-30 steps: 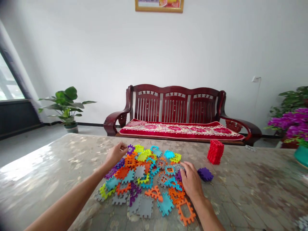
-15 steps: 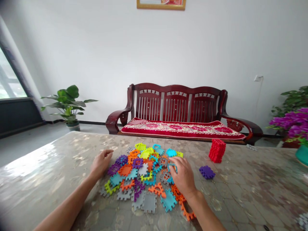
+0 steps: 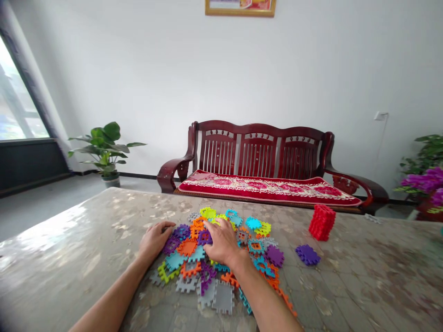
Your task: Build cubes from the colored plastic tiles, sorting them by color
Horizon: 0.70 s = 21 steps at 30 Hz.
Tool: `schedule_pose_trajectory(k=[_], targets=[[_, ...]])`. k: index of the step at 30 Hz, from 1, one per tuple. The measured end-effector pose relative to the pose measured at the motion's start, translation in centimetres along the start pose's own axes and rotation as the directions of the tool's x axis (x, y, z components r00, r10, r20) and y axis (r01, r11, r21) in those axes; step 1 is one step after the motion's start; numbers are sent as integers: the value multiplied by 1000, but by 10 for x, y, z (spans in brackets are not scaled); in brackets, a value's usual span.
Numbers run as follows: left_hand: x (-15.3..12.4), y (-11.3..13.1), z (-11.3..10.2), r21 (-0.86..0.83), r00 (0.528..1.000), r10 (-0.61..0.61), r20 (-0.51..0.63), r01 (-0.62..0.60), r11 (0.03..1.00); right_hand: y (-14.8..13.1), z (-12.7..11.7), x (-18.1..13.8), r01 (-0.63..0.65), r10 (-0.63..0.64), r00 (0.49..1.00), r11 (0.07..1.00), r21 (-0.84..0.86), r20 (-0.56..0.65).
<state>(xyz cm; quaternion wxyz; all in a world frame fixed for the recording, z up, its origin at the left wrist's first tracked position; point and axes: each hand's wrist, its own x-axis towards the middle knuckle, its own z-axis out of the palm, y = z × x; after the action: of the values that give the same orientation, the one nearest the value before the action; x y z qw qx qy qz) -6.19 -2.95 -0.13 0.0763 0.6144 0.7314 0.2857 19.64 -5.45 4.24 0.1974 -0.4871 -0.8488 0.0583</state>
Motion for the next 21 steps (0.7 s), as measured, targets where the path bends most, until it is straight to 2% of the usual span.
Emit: schedule_pose_trajectory(k=[5, 8, 10, 12, 15, 17, 19, 21], targets=[[0, 4, -2, 20, 1000, -8, 18, 8, 1000, -4, -5, -7, -1, 5, 993, 999, 40, -115], [1, 1, -2, 26, 1000, -3, 30, 2, 1000, 9, -18, -26, -89, 106, 963, 993, 80, -247], [3, -1, -2, 34, 999, 11, 41, -13, 999, 32, -29, -47, -198, 224, 909, 974, 108, -351], [6, -3, -1, 38, 998, 13, 57, -16, 999, 65, -43, -75, -322, 340, 826, 939, 119, -449], [9, -4, 0, 43, 998, -9, 67, 6, 999, 117, -62, -122, -494, 420, 713, 869, 24, -562], [9, -3, 0, 43, 998, -5, 69, 2, 999, 145, -72, -149, -622, 494, 635, 783, -13, -594], [10, -3, -1, 45, 997, -1, 76, -2, 999, 161, -78, -169, -703, 553, 593, 710, -41, -585], [11, -4, -1, 49, 997, 4, 78, -8, 999, 168, -81, -180, -737, 584, 580, 673, -61, -568]])
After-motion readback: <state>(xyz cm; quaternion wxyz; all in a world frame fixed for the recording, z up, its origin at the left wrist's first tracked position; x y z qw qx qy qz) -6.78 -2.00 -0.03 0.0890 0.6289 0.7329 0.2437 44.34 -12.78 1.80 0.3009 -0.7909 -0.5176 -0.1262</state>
